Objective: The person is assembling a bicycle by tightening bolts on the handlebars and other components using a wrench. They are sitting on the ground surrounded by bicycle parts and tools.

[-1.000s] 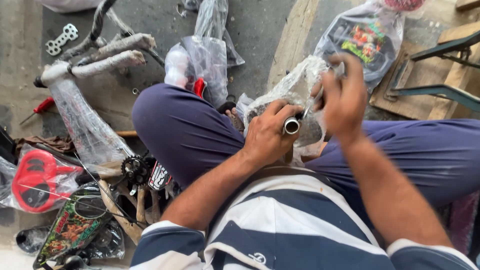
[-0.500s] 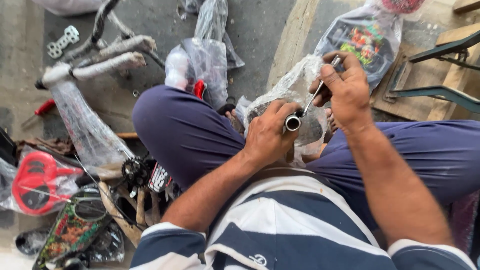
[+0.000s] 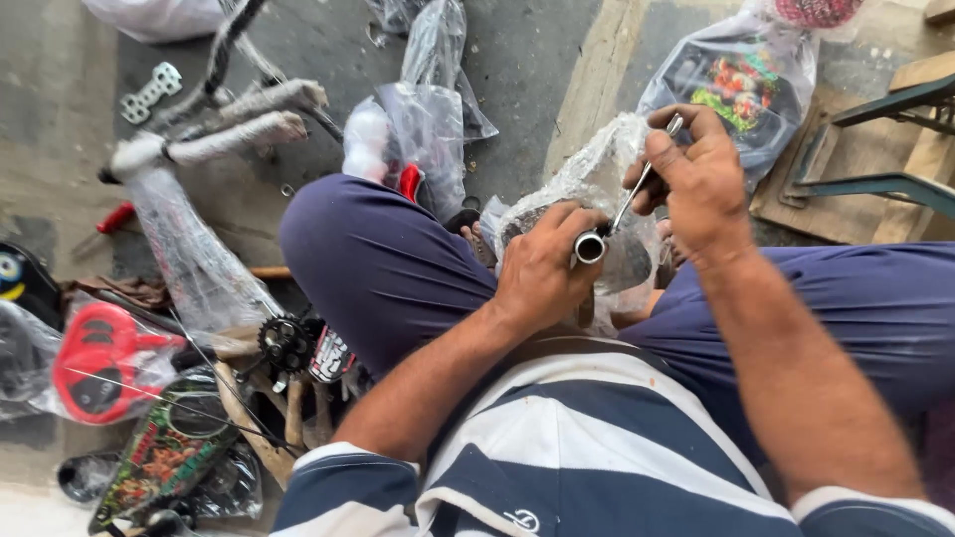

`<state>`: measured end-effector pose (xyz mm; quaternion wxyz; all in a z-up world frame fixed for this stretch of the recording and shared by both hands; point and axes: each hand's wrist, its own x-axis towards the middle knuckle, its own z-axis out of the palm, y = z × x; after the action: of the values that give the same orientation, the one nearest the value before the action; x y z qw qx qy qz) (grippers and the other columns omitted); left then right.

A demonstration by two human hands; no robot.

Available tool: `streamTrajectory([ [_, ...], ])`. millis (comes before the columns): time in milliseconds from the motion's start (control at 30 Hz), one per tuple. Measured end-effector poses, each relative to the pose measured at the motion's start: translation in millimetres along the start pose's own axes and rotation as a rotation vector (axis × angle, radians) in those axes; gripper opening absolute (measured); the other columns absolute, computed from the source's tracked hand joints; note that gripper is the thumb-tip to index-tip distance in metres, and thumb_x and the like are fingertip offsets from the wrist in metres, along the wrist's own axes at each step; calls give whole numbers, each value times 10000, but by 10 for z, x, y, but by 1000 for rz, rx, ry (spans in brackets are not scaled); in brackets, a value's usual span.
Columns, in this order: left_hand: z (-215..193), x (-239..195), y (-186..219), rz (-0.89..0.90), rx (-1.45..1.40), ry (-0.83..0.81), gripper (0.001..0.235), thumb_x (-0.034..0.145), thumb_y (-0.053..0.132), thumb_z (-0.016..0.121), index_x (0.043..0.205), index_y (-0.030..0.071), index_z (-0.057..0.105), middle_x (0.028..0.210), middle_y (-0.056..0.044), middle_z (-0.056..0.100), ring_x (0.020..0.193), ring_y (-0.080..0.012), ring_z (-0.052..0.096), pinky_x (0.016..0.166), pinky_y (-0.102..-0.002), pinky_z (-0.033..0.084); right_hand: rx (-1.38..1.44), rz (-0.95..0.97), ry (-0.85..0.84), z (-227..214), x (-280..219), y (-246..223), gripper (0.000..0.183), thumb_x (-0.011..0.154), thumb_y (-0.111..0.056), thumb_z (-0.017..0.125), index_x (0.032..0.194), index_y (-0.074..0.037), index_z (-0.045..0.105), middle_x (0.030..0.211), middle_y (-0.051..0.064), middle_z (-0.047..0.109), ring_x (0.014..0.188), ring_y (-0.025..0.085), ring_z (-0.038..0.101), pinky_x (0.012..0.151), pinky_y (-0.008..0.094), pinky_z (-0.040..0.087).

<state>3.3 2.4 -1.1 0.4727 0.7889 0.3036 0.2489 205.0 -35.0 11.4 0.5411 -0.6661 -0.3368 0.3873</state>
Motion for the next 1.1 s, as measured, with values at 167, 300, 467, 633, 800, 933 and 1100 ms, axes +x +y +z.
streamTrajectory([
  [167, -22, -35, 41, 4, -11, 36, 346, 888, 172, 740, 1212, 140, 624, 1196, -111, 656, 980, -369, 716, 789, -437, 586, -154, -311, 91, -17, -319, -6, 220, 1207, -145, 517, 1374, -30, 431, 926, 152, 693, 695, 160, 673, 614, 270, 545],
  [300, -18, 5, -1, -11, -34, -18, 357, 892, 157, 720, 1235, 147, 622, 1198, -104, 659, 982, -358, 723, 796, -426, 597, -543, -797, 35, 129, -508, 47, 282, 1153, -122, 545, 1385, -42, 405, 945, 176, 670, 790, 230, 713, 645, 326, 570],
  [467, 44, -19, -27, 8, 7, -2, 347, 899, 156, 735, 1231, 167, 632, 1181, -101, 695, 996, -359, 733, 812, -431, 601, -179, -203, 39, 92, -240, 134, 290, 1144, -153, 542, 1394, -39, 450, 845, 102, 702, 625, 151, 658, 558, 271, 522],
  [633, -26, 36, -10, -79, 1, 51, 577, 849, 282, 799, 1315, 81, 524, 1139, -157, 696, 950, -357, 733, 780, -434, 577, 119, -44, 26, -106, -144, -20, 214, 1151, -173, 534, 1328, -55, 508, 881, 81, 674, 673, 138, 610, 602, 266, 501],
  [800, -359, 43, -15, -147, -128, 123, 517, 926, 311, 818, 1325, 63, 600, 1155, -136, 728, 1036, -274, 716, 878, -376, 567, 183, -299, 128, -481, -421, -31, 163, 1254, -111, 526, 1398, -37, 509, 935, 58, 589, 843, 138, 604, 842, 271, 498],
  [933, -1094, 9, -216, -37, -852, 107, 527, 1001, 282, 793, 1374, 8, 543, 1190, -70, 677, 1031, -125, 608, 900, -269, 513, 344, -225, 196, -891, -328, -11, 88, 1227, -108, 581, 1267, -39, 544, 875, -6, 526, 746, 80, 506, 739, 265, 478],
  [1100, -2120, 89, -580, 162, -751, 409, 491, 1073, 330, 674, 1396, -20, 557, 1184, -85, 649, 1011, -133, 599, 870, -253, 479, -38, 40, 48, -943, -260, -88, 202, 1100, -216, 614, 1205, -43, 618, 873, 11, 586, 731, 111, 516, 619, 276, 405],
])
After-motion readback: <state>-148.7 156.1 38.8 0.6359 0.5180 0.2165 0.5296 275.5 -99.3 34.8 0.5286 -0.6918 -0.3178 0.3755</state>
